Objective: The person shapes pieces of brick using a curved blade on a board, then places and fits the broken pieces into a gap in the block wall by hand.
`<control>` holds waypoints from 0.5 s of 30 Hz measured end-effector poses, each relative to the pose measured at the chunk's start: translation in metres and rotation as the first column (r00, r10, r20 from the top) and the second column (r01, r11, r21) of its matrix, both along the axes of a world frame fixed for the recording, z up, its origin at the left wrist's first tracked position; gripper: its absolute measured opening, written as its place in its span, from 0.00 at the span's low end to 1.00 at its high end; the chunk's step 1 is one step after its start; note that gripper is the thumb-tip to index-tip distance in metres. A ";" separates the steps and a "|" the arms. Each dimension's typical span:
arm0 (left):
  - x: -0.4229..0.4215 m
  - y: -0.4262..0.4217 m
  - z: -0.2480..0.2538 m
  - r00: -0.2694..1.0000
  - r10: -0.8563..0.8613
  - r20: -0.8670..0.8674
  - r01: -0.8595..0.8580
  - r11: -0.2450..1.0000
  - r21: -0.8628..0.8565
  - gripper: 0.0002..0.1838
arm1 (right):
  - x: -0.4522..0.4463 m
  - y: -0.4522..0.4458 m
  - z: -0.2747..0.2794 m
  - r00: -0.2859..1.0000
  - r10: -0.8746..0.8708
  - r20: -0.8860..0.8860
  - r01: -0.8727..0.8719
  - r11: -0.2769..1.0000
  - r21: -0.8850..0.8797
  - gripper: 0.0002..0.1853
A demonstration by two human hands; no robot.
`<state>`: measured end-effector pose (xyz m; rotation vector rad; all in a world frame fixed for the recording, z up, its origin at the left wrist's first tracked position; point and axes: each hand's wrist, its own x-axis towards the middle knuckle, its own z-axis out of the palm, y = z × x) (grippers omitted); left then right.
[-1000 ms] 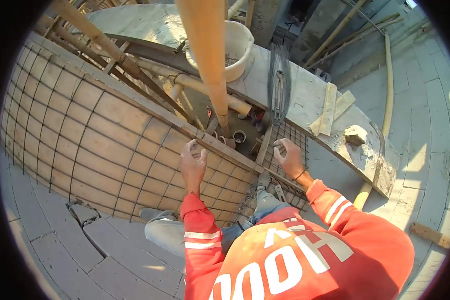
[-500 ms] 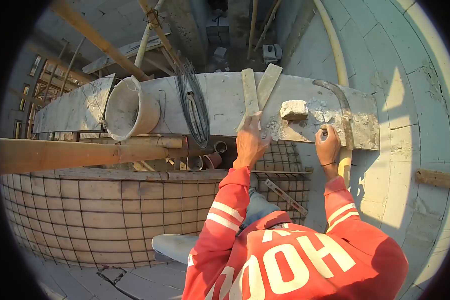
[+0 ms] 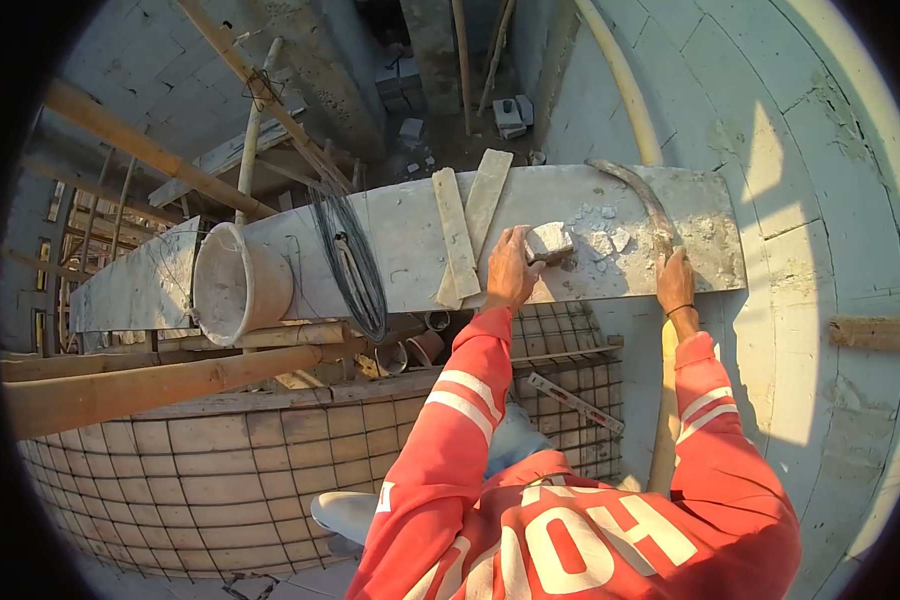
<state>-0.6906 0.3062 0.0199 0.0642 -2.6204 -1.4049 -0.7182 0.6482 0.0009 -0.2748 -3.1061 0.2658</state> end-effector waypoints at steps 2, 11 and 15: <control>0.006 0.000 -0.001 1.000 0.002 -0.009 -0.002 1.000 -0.008 0.33 | 0.012 0.018 -0.043 0.966 0.152 -0.208 -0.184 0.972 -0.144 0.33; 0.002 -0.001 -0.010 0.999 0.052 -0.016 -0.051 0.996 0.079 0.34 | 0.114 -0.137 0.146 0.987 0.054 -0.153 -0.161 0.449 -0.879 0.16; 0.001 0.000 -0.016 0.995 0.064 -0.080 -0.060 0.997 0.049 0.34 | 0.110 -0.150 0.110 0.780 0.314 -0.541 -0.448 0.884 -0.134 0.25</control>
